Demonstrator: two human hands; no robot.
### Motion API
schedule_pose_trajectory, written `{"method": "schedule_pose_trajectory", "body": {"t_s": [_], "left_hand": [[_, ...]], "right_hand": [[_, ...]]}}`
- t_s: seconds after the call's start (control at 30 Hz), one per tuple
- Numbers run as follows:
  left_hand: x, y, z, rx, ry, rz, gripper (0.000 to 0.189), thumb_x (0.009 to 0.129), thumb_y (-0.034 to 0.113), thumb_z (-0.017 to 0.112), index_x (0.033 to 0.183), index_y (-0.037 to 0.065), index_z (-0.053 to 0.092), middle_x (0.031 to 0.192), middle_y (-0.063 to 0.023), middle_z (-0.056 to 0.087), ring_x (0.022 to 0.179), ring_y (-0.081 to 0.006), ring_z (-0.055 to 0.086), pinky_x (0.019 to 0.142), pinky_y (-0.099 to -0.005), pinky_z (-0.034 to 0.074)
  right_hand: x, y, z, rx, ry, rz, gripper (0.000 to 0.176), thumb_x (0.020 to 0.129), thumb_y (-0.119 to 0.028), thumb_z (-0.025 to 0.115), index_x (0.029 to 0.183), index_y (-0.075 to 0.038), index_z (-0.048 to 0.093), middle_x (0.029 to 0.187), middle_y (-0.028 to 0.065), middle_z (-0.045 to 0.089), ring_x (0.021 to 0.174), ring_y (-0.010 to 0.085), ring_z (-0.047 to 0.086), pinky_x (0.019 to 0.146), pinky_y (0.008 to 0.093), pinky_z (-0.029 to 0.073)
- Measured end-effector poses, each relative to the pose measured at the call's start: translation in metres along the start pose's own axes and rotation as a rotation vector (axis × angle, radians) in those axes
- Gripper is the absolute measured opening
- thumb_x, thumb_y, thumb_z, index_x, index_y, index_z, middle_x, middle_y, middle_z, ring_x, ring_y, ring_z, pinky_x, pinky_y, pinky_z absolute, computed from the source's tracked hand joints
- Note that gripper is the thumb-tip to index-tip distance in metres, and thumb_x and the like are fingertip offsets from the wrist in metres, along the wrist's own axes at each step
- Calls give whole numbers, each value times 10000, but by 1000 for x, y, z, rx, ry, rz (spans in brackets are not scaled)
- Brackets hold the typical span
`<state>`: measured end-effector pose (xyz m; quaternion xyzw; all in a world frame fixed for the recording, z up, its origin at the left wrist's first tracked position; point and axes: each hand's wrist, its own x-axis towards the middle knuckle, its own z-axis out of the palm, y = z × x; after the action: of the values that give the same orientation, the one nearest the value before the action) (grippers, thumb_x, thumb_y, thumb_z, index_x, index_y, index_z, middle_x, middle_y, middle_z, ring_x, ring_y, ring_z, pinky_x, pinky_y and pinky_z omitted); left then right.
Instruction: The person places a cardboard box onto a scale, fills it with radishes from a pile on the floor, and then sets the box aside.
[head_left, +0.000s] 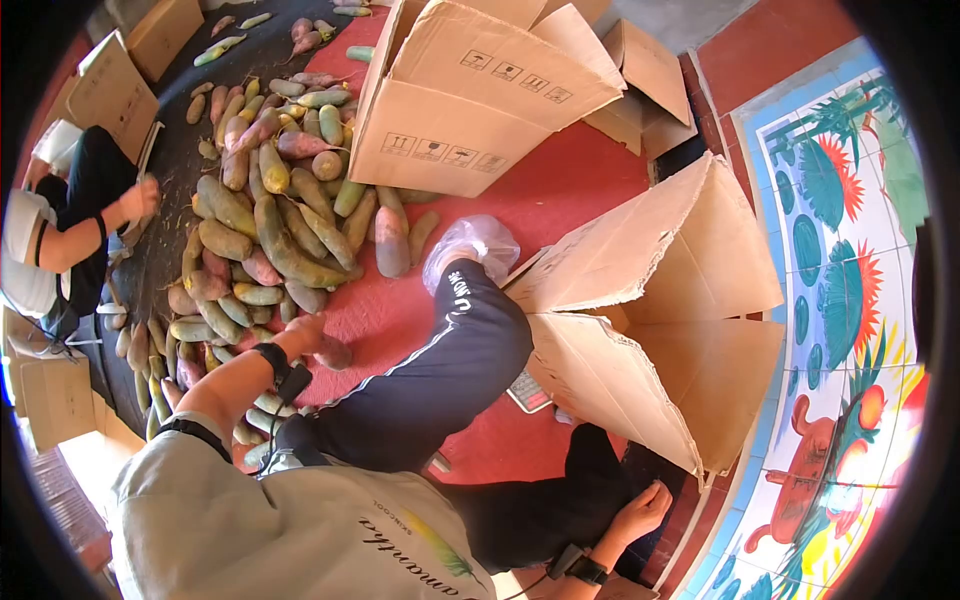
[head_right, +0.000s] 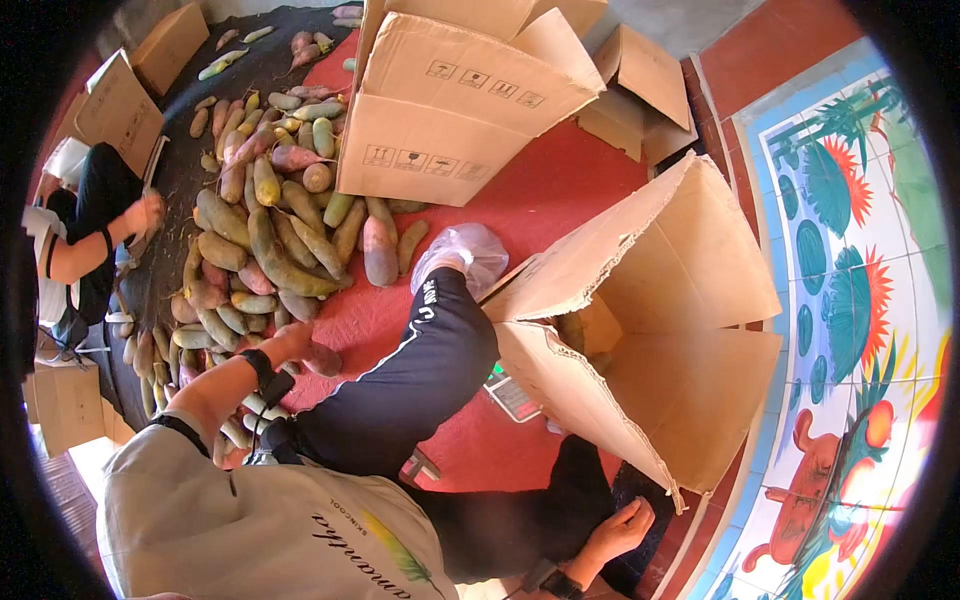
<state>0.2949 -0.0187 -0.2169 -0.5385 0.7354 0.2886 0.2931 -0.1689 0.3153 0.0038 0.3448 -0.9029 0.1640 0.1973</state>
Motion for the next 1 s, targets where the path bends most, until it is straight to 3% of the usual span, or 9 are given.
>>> {"method": "schedule_pose_trajectory", "body": {"t_s": [0.1,0.27,0.37,0.43,0.5,0.53,0.67,0.83,1.0], "left_hand": [[15,3,22,113,-189,22,532,683,322,709,1052,-16,529,1023,-179,624,980,-228,608,782,-382,496],[4,8,37,256,-173,132,408,698,267,703,1050,72,633,962,-118,660,841,-263,653,675,-391,529],[14,-3,38,216,-258,-72,431,704,377,661,992,57,650,1013,-139,640,938,-280,619,785,-382,495],[30,-23,40,191,-286,-36,411,707,394,653,919,41,667,934,-143,658,906,-259,632,782,-384,492],[42,-36,39,171,-234,101,404,768,416,612,890,35,670,763,-100,671,649,-187,662,621,-319,534],[-9,-7,-12,-47,-201,-39,421,784,433,587,851,27,672,766,-123,667,618,-185,659,605,-305,536],[-29,-6,-56,-507,56,58,331,772,278,647,831,-47,630,644,-101,606,527,-203,608,486,-327,511],[-92,34,-150,-843,429,347,225,808,203,613,884,-8,598,638,-18,545,508,-109,500,443,-262,410],[-152,91,-223,-1116,583,769,452,837,308,604,1146,-3,495,840,-16,556,654,-94,518,579,-216,426]], "right_hand": [[0,-4,-2,19,17,2,177,887,-89,474,891,55,577,850,187,570,774,348,556,685,402,457],[-2,-4,-2,21,41,4,214,900,-128,460,882,46,584,858,179,587,785,343,563,693,398,457],[-3,-4,-3,42,50,14,205,895,-123,463,881,43,581,861,175,585,791,340,564,694,399,457],[-5,-2,-3,53,53,31,197,891,-119,465,880,40,581,863,174,584,794,339,564,695,399,457],[-5,-1,-2,73,69,18,181,884,-109,471,880,35,581,859,172,580,790,342,562,694,400,457],[-5,-1,-2,74,81,27,181,884,-109,471,880,35,581,859,172,580,790,342,562,694,400,457],[-5,-4,-4,94,90,28,161,879,-91,473,872,35,573,861,179,577,782,353,554,688,413,455],[-5,-5,-3,132,117,50,127,859,-73,494,860,28,572,840,174,566,758,350,557,661,411,462],[-5,-4,-4,127,163,34,90,836,-65,525,846,12,571,838,164,571,749,345,561,654,401,467]]}}
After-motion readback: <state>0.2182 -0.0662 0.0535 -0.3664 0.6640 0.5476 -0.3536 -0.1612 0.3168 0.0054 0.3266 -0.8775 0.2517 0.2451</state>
